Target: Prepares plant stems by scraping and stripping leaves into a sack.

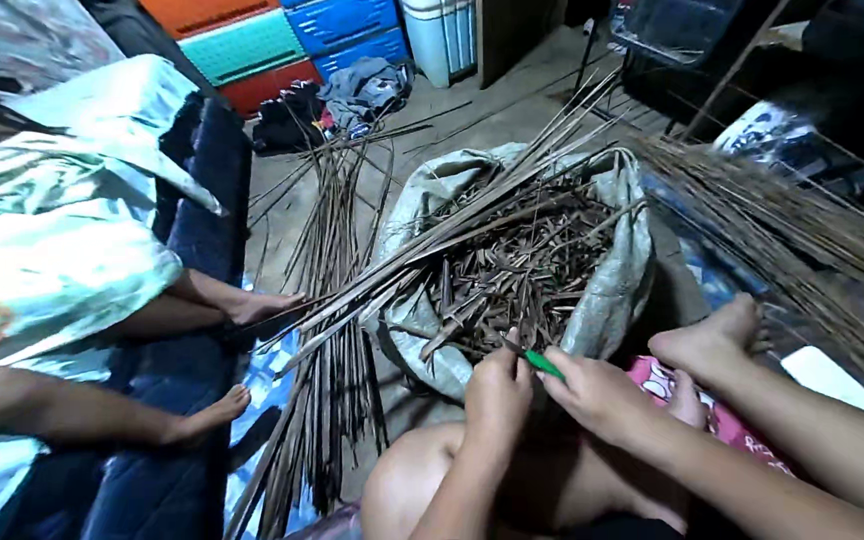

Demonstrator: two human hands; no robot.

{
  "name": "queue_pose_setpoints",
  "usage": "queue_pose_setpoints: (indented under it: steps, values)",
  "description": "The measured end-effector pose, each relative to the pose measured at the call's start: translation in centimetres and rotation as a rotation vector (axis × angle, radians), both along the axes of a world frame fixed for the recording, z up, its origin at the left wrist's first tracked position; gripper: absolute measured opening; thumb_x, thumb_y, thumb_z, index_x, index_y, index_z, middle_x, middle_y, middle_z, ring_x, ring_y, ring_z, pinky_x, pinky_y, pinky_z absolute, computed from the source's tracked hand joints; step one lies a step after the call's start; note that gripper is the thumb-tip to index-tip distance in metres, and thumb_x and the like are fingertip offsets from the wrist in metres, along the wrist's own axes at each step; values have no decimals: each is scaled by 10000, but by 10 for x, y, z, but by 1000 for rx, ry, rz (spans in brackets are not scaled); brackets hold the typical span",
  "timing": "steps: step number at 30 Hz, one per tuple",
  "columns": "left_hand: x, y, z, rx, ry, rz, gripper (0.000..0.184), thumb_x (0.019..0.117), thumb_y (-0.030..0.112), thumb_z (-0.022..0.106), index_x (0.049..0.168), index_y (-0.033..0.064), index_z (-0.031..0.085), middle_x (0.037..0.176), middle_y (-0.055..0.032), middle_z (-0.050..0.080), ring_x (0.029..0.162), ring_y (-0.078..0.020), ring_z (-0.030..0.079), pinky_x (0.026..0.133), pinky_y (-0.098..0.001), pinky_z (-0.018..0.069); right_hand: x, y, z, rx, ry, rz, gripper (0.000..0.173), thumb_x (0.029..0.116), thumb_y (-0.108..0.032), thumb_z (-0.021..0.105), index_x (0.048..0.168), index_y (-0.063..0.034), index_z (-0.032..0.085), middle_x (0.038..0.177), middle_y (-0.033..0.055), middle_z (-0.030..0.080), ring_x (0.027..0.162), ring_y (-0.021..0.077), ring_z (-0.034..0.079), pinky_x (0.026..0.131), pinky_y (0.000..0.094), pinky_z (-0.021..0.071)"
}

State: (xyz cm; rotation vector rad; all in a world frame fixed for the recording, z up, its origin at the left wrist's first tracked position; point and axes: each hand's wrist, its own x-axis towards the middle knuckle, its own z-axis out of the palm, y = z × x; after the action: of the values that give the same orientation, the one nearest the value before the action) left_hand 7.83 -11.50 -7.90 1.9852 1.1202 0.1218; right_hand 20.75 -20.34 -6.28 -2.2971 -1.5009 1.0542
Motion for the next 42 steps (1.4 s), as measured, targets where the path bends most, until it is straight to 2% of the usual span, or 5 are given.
queue_pose_setpoints:
  steps: [10,19,30,36,42]
  values:
    - [4,9,-9,12,137,46,325,1070,187,476,932,-8,696,835,-148,677,819,-292,678,769,-500,538,-16,25,0,-201,-124,-4,386,1121,-298,379,1299,3,542,1146,244,689,1111,423,685,900,583,538]
    - [6,19,-21,-51,86,72,385,1111,255,447,1364,49,651,960,-144,748,870,-271,720,863,-482,562,-5,53,-26,-202,-210,-41,418,1120,-312,400,1363,7,519,1218,258,678,1165,437,669,932,600,530]
    - [5,15,-20,-41,-37,105,335,1085,227,521,1312,56,698,886,-110,753,758,-201,708,779,-423,574,78,83,-27,12,75,-334,419,1117,-314,446,1293,43,576,1178,280,649,1120,408,639,971,596,477]
    - [2,6,-22,-44,-111,78,310,1063,207,567,1285,41,707,851,-70,749,682,-128,680,704,-345,573,55,96,-39,99,706,-524,273,1122,-265,448,1168,-37,589,674,-40,421,489,51,371,469,208,342]
    - [2,8,-21,-130,-135,80,323,1074,200,545,1316,33,678,774,-33,713,597,-84,628,614,-287,547,76,103,-42,168,426,-478,365,1132,-296,423,1239,-15,630,870,84,559,704,159,503,681,342,452]
